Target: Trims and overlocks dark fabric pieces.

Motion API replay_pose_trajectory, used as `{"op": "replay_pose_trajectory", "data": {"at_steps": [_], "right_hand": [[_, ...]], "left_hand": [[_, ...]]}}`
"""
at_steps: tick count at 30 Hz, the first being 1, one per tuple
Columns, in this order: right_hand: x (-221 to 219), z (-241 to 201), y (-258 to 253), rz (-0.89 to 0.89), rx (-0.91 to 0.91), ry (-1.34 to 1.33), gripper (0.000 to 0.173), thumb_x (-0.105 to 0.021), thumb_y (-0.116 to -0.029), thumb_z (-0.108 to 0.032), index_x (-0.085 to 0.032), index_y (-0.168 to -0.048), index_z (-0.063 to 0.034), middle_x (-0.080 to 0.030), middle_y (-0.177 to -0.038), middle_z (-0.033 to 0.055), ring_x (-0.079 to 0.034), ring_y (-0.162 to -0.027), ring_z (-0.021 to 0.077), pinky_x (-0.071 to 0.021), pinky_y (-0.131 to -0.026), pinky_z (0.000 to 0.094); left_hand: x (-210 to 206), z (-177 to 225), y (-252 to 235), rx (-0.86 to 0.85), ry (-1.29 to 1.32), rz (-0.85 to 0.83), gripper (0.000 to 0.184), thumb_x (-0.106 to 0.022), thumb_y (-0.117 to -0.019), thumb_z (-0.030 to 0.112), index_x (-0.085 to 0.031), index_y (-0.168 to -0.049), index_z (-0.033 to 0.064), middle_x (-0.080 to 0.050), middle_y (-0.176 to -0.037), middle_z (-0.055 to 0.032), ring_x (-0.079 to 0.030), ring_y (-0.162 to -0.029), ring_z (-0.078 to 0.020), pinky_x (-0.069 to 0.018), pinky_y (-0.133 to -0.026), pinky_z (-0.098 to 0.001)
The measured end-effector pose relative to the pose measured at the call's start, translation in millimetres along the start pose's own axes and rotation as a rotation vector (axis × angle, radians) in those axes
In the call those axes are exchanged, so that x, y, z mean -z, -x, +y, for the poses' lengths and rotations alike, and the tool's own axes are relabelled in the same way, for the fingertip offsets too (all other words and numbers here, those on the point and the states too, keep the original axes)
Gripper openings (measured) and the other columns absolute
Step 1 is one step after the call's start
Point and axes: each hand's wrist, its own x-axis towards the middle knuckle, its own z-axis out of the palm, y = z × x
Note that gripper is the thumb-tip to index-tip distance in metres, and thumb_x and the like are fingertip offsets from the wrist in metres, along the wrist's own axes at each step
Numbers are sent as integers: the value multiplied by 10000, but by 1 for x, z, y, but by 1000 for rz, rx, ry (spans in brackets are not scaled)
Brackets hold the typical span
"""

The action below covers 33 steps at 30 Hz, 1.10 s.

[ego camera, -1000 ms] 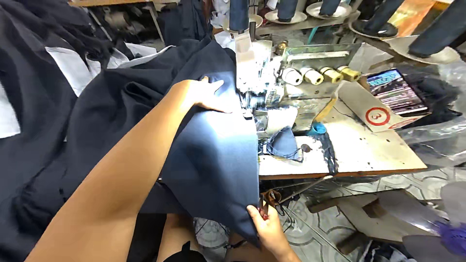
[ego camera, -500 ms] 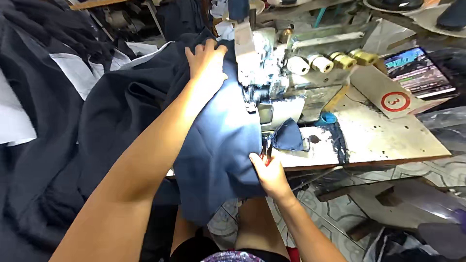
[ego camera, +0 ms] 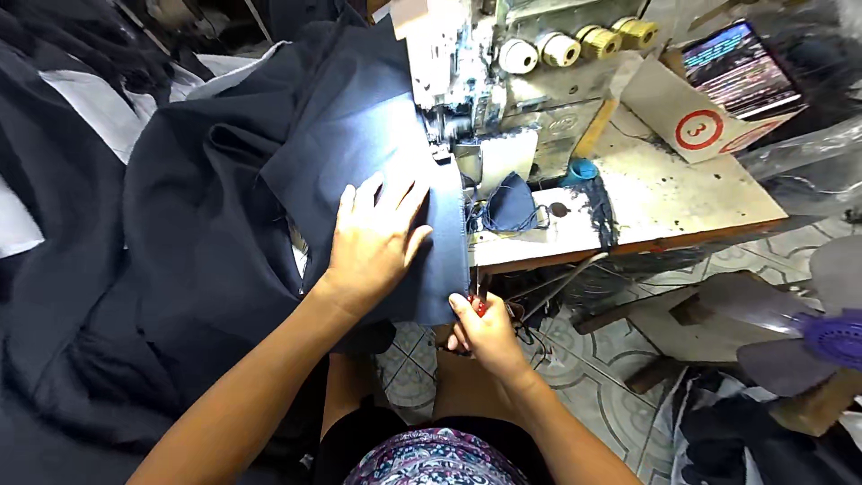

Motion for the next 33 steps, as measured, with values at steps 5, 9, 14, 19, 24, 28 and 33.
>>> {"op": "replay_pose_trajectory", "data": {"at_steps": [5,9,14,19,24,28,33], "right_hand": [[-1,-16,-40,-49,57,-107,285,-481,-1013,-10,-503,-745,-103,-482,-486,-70,-492,-383,27,-499,-428,194],[-4,-31,-75,-49,46,-121,265,-481,-1040,-19,-510,-783,-77,-479,-470,-47,-493,-373,44,-490,-417,199],[-6,-41,-109,-26,156,-28,250,-464,-1071,-101,-579,-852,-63,-666,-582,6,-521,-383,25,-458,-402,177],[25,-48,-110,-62,275,359,141,-557,-1035,-117,-663,-1082,-38,-708,-724,-7,-562,-482,20,-478,-449,190],[68,-82,-84,-35,267,947,446,-465,-1069,-337,-515,-1369,-11,-604,-1189,161,-615,-1030,240,-517,-886,464],[64,-104,-73,-19,393,1140,242,-648,-995,-228,-669,-1139,-36,-637,-844,96,-617,-750,209,-517,-686,433],[16,-130,-81,-52,463,1350,261,-609,-1036,-266,-650,-1166,-44,-680,-867,171,-690,-814,364,-532,-689,578]], "left_hand": [[0,9,-6,-5,-67,66,428,-499,-1056,261,-585,-1439,91,-583,-1471,-108,-521,-1366,-397,-363,-1087,-669],[-2,-8,-23,-1,101,-35,446,-456,-1076,246,-537,-1480,78,-538,-1511,-139,-513,-1377,-400,-378,-1119,-609],[4,-57,-77,-1,285,-224,594,-420,-1044,524,-539,-1497,160,-525,-1527,-109,-457,-1435,-348,-324,-1162,-622],[4,-87,-120,49,190,-439,837,-472,-931,735,-325,-1620,283,-308,-1638,-233,-309,-1493,-469,-300,-1146,-655],[5,-79,-132,296,72,-470,685,-395,-1016,668,-310,-1618,353,-288,-1631,-264,-423,-1393,-514,-348,-1067,-703],[-13,-75,-112,451,-185,-325,790,-279,-1043,633,-540,-1434,-2,-522,-1414,-330,-610,-1120,-540,-456,-877,-718],[52,-25,-62,479,-242,-489,586,-351,-1110,398,-680,-899,-38,-679,-908,-265,-681,-911,-466,-507,-680,-611]]}}
